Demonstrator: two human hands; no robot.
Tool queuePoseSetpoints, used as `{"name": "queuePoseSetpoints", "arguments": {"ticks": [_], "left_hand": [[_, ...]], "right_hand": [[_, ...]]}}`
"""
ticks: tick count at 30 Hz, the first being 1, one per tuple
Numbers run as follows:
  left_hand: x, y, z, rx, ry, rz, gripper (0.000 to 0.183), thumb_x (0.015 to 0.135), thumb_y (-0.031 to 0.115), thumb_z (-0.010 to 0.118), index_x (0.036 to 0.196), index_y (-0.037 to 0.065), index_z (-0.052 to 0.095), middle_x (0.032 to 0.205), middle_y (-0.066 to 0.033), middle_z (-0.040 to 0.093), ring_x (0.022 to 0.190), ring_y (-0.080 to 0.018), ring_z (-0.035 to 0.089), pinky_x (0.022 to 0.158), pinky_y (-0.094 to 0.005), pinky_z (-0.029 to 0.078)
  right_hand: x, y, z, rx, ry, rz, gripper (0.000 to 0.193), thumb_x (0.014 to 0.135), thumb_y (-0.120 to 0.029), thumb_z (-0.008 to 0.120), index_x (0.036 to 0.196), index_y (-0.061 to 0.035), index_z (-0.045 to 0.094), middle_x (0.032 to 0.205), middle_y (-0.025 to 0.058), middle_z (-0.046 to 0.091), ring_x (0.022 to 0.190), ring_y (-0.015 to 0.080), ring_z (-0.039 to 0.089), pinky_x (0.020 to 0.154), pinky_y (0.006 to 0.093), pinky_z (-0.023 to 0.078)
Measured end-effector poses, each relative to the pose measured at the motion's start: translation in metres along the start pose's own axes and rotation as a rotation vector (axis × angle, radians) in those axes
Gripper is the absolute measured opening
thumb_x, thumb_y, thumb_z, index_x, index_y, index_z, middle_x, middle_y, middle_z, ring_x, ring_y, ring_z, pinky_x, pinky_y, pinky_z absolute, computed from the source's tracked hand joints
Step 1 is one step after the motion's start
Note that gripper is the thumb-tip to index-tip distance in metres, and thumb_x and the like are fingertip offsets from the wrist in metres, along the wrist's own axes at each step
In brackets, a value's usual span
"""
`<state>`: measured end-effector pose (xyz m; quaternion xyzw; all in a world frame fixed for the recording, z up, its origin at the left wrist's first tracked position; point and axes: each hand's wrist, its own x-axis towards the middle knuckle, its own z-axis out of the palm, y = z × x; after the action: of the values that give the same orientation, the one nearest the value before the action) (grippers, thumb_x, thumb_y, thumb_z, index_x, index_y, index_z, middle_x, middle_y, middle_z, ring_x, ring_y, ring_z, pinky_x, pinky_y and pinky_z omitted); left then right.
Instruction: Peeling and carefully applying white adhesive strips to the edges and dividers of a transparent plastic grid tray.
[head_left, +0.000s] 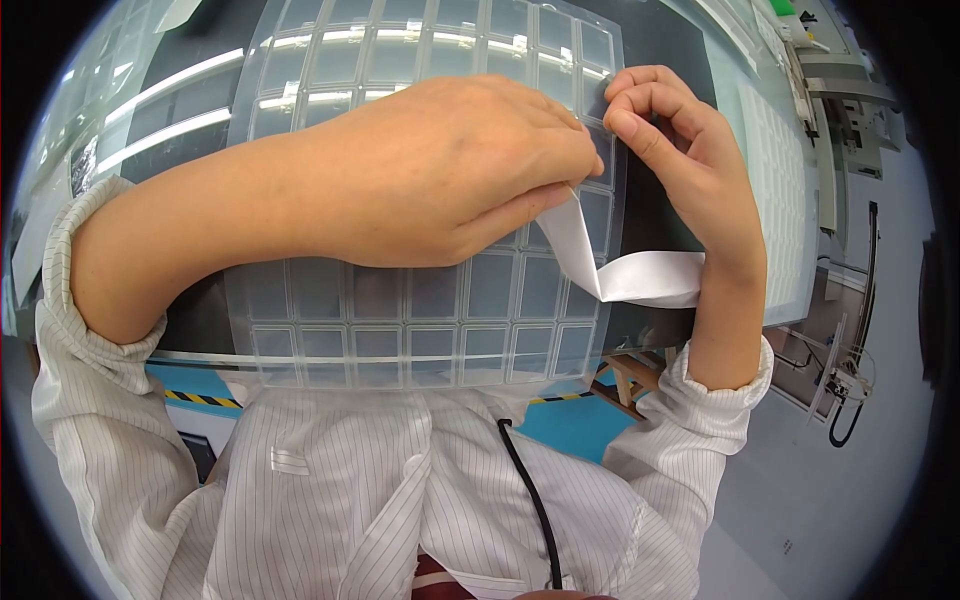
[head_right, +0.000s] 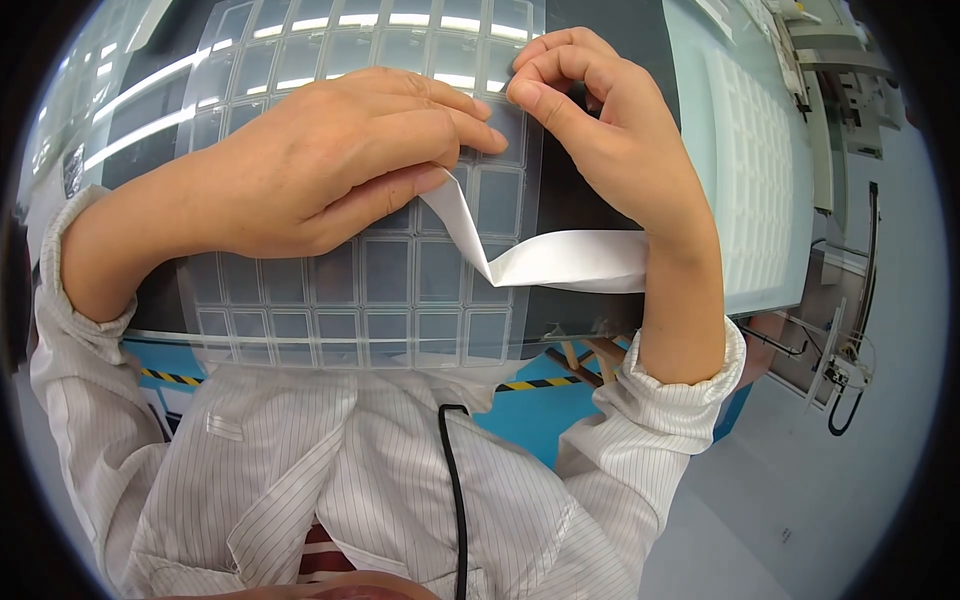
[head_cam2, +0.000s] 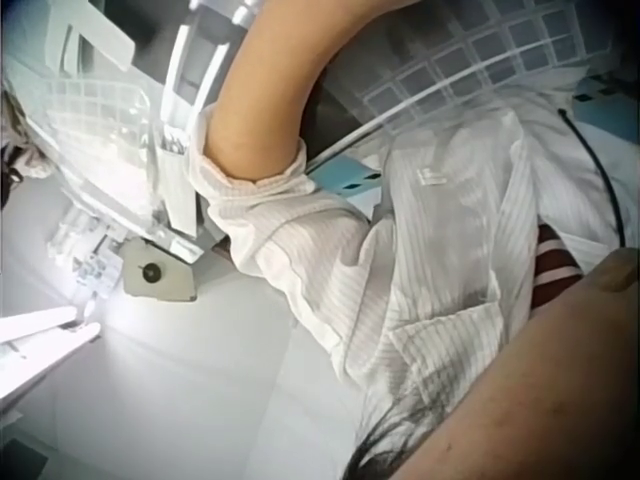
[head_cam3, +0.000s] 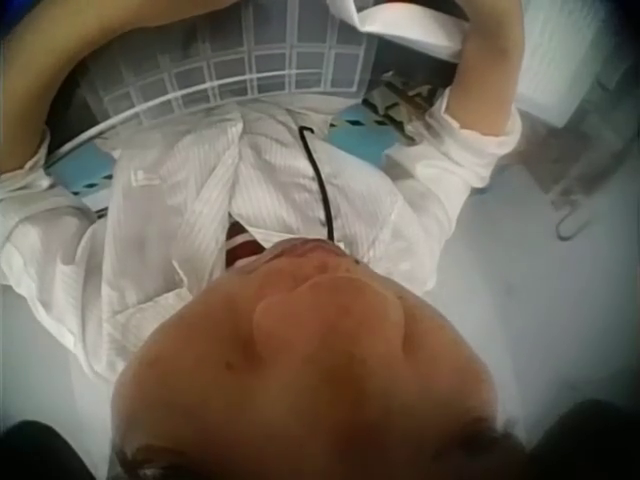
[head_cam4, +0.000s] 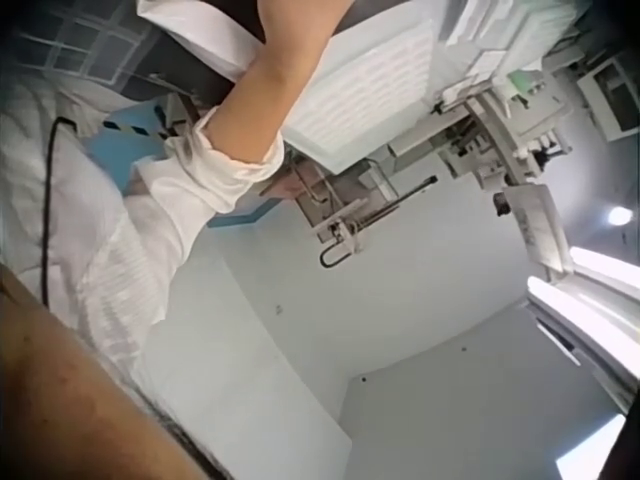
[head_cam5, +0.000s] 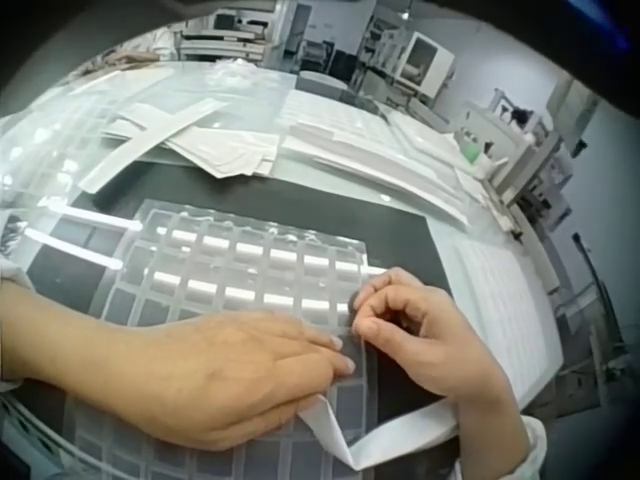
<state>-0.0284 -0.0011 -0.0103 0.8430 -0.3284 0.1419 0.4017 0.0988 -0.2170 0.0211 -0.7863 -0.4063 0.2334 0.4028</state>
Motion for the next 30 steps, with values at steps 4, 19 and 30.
{"name": "queuePoseSetpoints", "arguments": {"ticks": [4, 19, 30], "left_hand": [[-0.001, -0.001, 0.000, 0.005, 0.008, 0.013, 0.017, 0.096, 0.011, 0.056, 0.102, -0.004, 0.062, 0.097, -0.0185, 0.066, 0.095, -0.0372, 0.063, 0.087, -0.0452, 0.050], [-0.003, -0.001, -0.005, -0.031, 0.028, 0.024, 0.017, 0.095, 0.012, 0.058, 0.102, -0.003, 0.063, 0.097, -0.0184, 0.066, 0.093, -0.0375, 0.064, 0.083, -0.0445, 0.050], [-0.006, 0.020, -0.025, -0.462, -0.024, -0.626, 0.020, 0.101, 0.018, 0.060, 0.097, -0.001, 0.063, 0.080, 0.0007, 0.059, 0.076, -0.0066, 0.057, 0.068, -0.0251, 0.047]], "right_hand": [[0.000, -0.002, 0.002, -0.003, 0.017, 0.052, 0.016, 0.096, -0.014, 0.066, 0.094, 0.0019, 0.066, 0.114, 0.0035, 0.057, 0.103, 0.0109, 0.053, 0.092, 0.0238, 0.042], [-0.003, 0.002, 0.017, -0.250, 0.266, -0.041, 0.009, 0.100, -0.010, 0.061, 0.104, -0.0025, 0.061, 0.099, 0.0011, 0.060, 0.086, 0.0097, 0.052, 0.081, 0.0234, 0.044], [-0.036, -0.059, 0.038, -0.167, 0.019, -0.009, 0.029, 0.087, 0.002, 0.070, 0.115, 0.0038, 0.061, 0.101, 0.0069, 0.066, 0.089, 0.0116, 0.060, 0.081, 0.0244, 0.048]]}}
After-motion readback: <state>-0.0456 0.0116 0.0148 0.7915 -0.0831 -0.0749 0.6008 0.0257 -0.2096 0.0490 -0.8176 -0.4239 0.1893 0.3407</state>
